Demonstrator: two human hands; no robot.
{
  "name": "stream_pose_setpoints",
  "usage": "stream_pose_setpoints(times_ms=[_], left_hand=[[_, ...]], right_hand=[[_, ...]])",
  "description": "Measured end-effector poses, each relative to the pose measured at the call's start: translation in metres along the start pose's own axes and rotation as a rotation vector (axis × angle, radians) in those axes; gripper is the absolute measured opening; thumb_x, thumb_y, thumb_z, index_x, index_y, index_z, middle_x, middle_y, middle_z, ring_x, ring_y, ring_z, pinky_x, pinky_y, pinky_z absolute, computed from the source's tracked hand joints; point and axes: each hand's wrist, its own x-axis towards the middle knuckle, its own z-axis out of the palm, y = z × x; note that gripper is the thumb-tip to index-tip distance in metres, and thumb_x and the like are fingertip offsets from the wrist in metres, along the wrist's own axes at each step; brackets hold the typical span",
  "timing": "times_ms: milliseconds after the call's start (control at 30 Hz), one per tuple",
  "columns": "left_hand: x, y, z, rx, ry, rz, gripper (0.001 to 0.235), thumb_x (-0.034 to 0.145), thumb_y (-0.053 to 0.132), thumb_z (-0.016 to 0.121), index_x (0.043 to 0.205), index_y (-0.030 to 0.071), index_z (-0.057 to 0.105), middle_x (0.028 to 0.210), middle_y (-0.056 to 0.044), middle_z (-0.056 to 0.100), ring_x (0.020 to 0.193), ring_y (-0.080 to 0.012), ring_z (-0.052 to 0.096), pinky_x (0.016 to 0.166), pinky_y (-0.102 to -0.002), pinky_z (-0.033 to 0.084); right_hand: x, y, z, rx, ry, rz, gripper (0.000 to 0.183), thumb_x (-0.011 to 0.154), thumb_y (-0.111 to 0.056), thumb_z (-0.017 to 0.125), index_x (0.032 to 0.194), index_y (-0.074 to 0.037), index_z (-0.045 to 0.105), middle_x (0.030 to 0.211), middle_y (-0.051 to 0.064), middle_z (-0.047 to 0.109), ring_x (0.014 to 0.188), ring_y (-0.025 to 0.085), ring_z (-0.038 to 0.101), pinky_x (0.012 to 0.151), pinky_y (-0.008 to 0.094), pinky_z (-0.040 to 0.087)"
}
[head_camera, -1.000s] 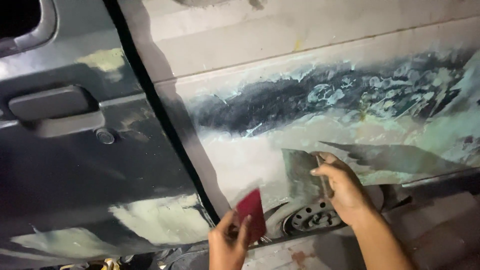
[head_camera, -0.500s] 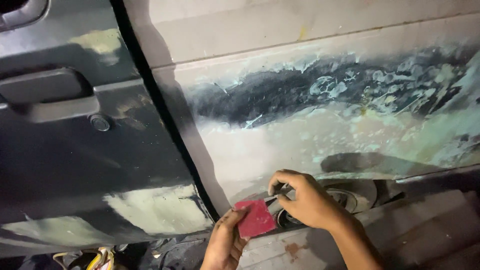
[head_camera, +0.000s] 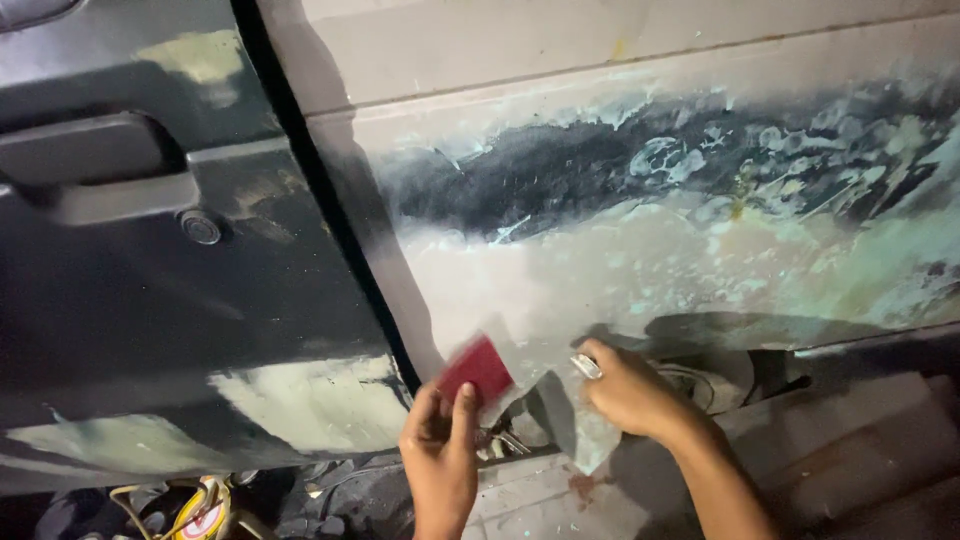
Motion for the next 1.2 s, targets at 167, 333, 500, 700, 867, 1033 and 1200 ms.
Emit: stream_pose_setpoints(times_ms=[167,333,500,700,867,1033,1200], left_hand=[[-0.002,0.005,0.001,0.345,-0.187,0.459,0.030,0.089,-0.008,0.061,0.111,0.003,0.077,0.118,-0.014,0.077,0.118,-0.0286,0.072,0.107,-0.041,0.054],[-0.003,0.000,-0.002,0.439,-0.257,0.418,0.033,0.091,-0.002,0.065,0.122,0.006,0.075,0.121,-0.013,0.076,0.115,-0.0255,0.073,0.101,-0.035,0.057],[0.001,-0.040,-0.011,0.257,-0.111,-0.080,0.031,0.098,0.015,0.073,0.074,0.009,0.055,0.066,0.001,0.041,0.063,-0.0090,0.034,0.054,-0.027,0.032],[0.007,-0.024,-0.005,-0.269,0.022,-0.629,0.028,0.097,0.013,0.074,0.079,0.013,0.052,0.067,-0.005,0.055,0.055,-0.0158,0.051,0.042,-0.030,0.044],[0.011,-0.022,-0.009,-0.477,0.093,-0.728,0.008,0.094,0.012,0.073,0.098,0.006,0.071,0.087,-0.010,0.074,0.065,-0.0185,0.068,0.049,-0.026,0.055],[0.012,-0.012,-0.005,-0.586,0.190,-0.795,0.041,0.089,0.017,0.072,0.125,-0.002,0.072,0.103,-0.013,0.076,0.076,-0.0157,0.066,0.064,-0.024,0.055],[0.008,-0.010,-0.009,-0.515,0.066,-0.625,0.012,0.095,0.018,0.071,0.103,0.013,0.063,0.082,-0.007,0.063,0.062,-0.0171,0.058,0.051,-0.028,0.043]], right_hand=[[0.028,0.011,0.006,0.353,-0.009,-0.014,0.085,0.085,-0.022,0.055,0.163,-0.017,0.022,0.173,0.000,0.019,0.159,0.019,0.023,0.126,0.043,0.026],[0.020,0.012,-0.003,0.550,0.109,-0.049,0.018,0.074,-0.010,0.059,0.092,-0.010,0.054,0.144,0.002,0.065,0.135,0.023,0.058,0.103,0.044,0.038],[-0.015,-0.012,-0.017,0.628,0.253,-0.029,0.054,0.085,-0.017,0.056,0.139,-0.018,0.057,0.144,0.001,0.057,0.125,0.023,0.055,0.096,0.043,0.042],[0.007,0.009,-0.001,0.441,0.307,-0.492,0.018,0.084,-0.009,0.069,0.101,-0.015,0.067,0.102,0.000,0.074,0.096,0.016,0.068,0.083,0.031,0.050],[0.011,0.012,0.008,0.316,0.168,-0.747,0.020,0.084,0.008,0.064,0.084,-0.012,0.063,0.084,-0.001,0.066,0.075,0.012,0.064,0.073,0.025,0.051],[0.022,0.017,0.009,0.107,0.193,-0.761,0.033,0.065,0.010,0.060,0.085,-0.016,0.062,0.086,-0.002,0.067,0.083,0.013,0.059,0.079,0.024,0.046],[0.035,0.025,0.009,0.196,0.206,-0.420,0.033,0.076,0.008,0.058,0.094,-0.018,0.069,0.094,-0.003,0.070,0.084,0.011,0.059,0.076,0.024,0.045]])
